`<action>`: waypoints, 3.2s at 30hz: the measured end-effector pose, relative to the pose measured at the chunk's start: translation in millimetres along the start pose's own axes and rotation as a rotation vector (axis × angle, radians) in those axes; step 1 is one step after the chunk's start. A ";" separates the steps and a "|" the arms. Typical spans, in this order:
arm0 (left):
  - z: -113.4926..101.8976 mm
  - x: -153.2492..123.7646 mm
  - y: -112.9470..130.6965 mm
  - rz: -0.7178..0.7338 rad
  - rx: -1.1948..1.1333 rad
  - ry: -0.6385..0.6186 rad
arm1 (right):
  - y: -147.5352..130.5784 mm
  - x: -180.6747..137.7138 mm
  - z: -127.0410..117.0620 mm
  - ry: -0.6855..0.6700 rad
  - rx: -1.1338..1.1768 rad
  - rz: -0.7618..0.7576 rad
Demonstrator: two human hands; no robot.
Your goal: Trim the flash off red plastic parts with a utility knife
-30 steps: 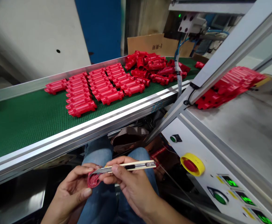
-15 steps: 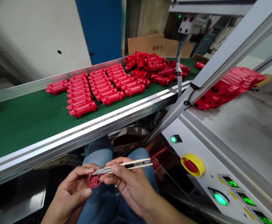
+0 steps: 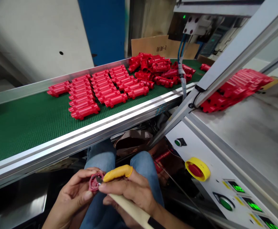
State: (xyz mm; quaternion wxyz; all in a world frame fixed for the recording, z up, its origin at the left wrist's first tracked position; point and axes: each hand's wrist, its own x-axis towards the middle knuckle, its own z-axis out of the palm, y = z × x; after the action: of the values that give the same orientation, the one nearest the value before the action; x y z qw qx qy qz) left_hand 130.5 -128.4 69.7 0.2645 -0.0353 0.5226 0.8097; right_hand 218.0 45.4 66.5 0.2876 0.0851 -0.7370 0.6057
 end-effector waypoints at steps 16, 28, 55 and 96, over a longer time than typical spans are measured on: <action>0.1 -1.4 1.3 -0.010 0.013 0.006 | 6.2 -4.6 5.7 -0.084 0.023 -0.044; -0.6 -3.2 0.2 -0.020 0.014 0.029 | 12.6 -12.0 13.4 -0.053 -0.027 -0.081; -16.7 4.2 7.5 -0.105 0.165 -0.082 | -5.4 16.7 -18.9 -0.199 0.457 0.343; -20.0 12.7 15.9 0.101 0.404 -0.133 | 9.5 -2.1 15.8 0.004 0.793 0.664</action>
State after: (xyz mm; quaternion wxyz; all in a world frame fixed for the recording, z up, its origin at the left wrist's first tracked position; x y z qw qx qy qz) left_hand 107.8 -145.7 69.6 0.2592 0.0983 0.6566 0.7014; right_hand 210.2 32.4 55.7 0.0272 -0.0522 -0.4376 0.8973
